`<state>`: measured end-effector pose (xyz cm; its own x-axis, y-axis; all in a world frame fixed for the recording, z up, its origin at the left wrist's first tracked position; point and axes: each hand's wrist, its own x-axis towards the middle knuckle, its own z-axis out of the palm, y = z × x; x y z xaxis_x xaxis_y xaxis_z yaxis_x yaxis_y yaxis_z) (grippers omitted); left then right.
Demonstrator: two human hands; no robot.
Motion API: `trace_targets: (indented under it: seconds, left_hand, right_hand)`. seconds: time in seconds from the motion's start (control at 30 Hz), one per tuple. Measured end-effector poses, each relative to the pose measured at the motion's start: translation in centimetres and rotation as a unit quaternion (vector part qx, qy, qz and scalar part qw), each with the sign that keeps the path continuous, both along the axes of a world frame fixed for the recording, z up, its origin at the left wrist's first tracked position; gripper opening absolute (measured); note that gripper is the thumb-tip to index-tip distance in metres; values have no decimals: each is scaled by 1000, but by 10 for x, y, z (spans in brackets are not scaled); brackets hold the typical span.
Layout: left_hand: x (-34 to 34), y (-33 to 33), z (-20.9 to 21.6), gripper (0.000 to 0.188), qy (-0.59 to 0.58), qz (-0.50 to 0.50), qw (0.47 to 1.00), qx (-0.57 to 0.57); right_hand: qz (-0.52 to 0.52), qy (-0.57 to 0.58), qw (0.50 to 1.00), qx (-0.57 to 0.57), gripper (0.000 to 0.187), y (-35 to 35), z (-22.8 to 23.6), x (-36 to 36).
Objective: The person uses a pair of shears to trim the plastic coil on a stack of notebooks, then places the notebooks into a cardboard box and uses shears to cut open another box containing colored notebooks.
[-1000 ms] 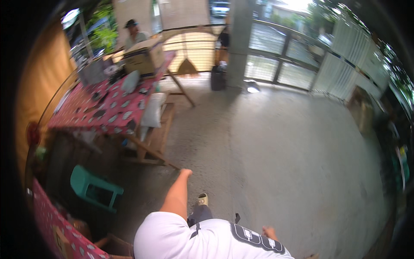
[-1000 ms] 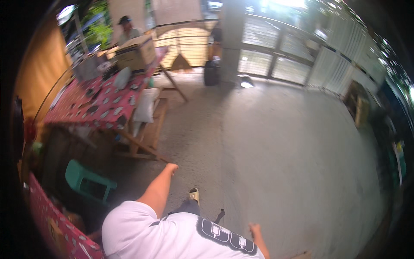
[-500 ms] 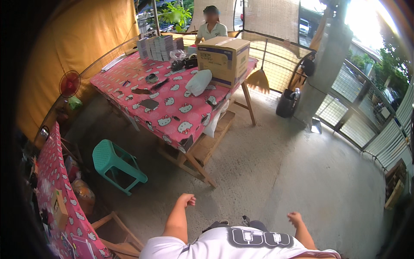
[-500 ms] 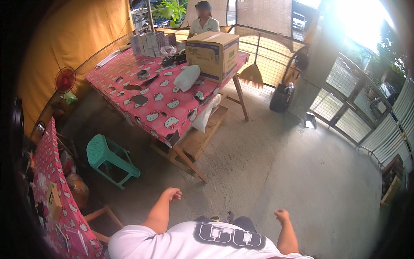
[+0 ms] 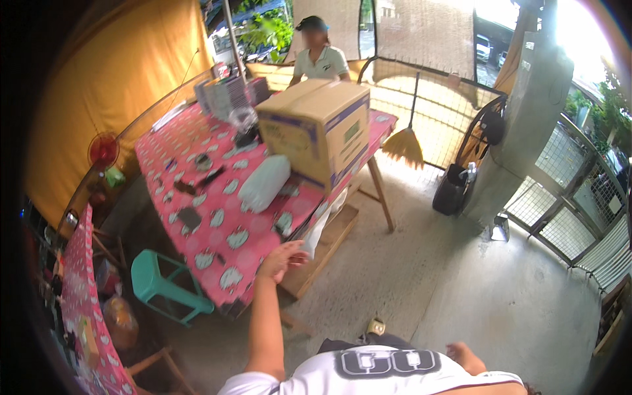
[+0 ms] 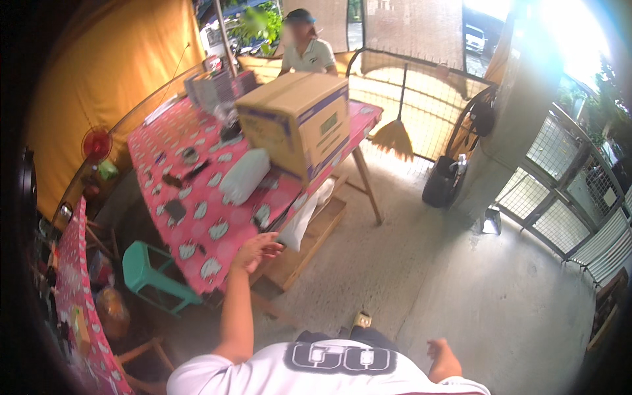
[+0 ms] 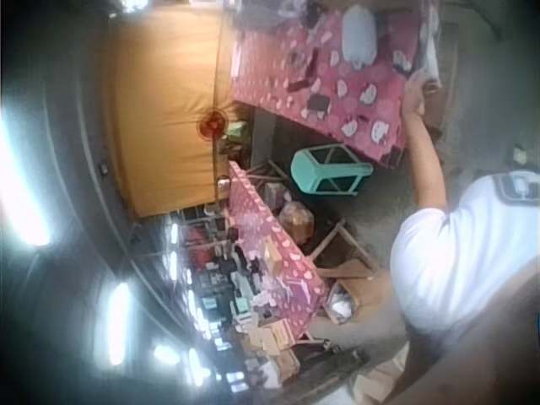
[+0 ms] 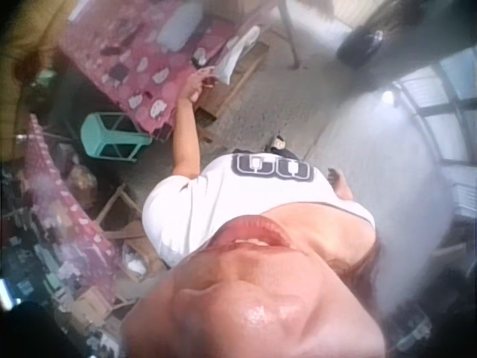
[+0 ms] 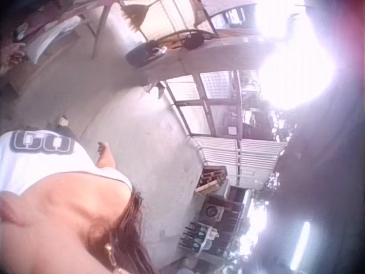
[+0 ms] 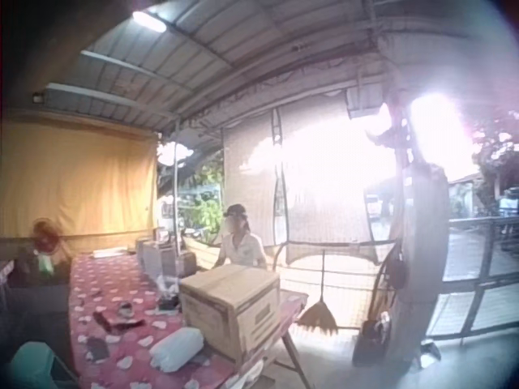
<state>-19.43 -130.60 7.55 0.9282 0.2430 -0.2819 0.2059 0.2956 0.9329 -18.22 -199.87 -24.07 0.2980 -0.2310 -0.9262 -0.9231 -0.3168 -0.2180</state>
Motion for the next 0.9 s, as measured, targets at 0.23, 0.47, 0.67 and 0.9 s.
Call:
trace_targets:
  seconds: [0.23, 0.47, 0.67, 0.9]
  left_hand:
    - [95, 73, 10, 59, -40, 407, 903, 130]
    - [172, 118, -13, 104, 86, 498, 737, 449]
    - [191, 170, -58, 102, -21, 577, 734, 358]
    - [211, 229, -11, 90, -6, 633, 753, 178]
  right_hand:
    - [108, -457, 879, 84, 23, 152, 143, 419]
    - [104, -622, 724, 280, 65, 341, 401, 623]
    - [246, -643, 658, 305, 63, 484, 493, 698]
    - [403, -524, 653, 369, 45, 639, 424, 762]
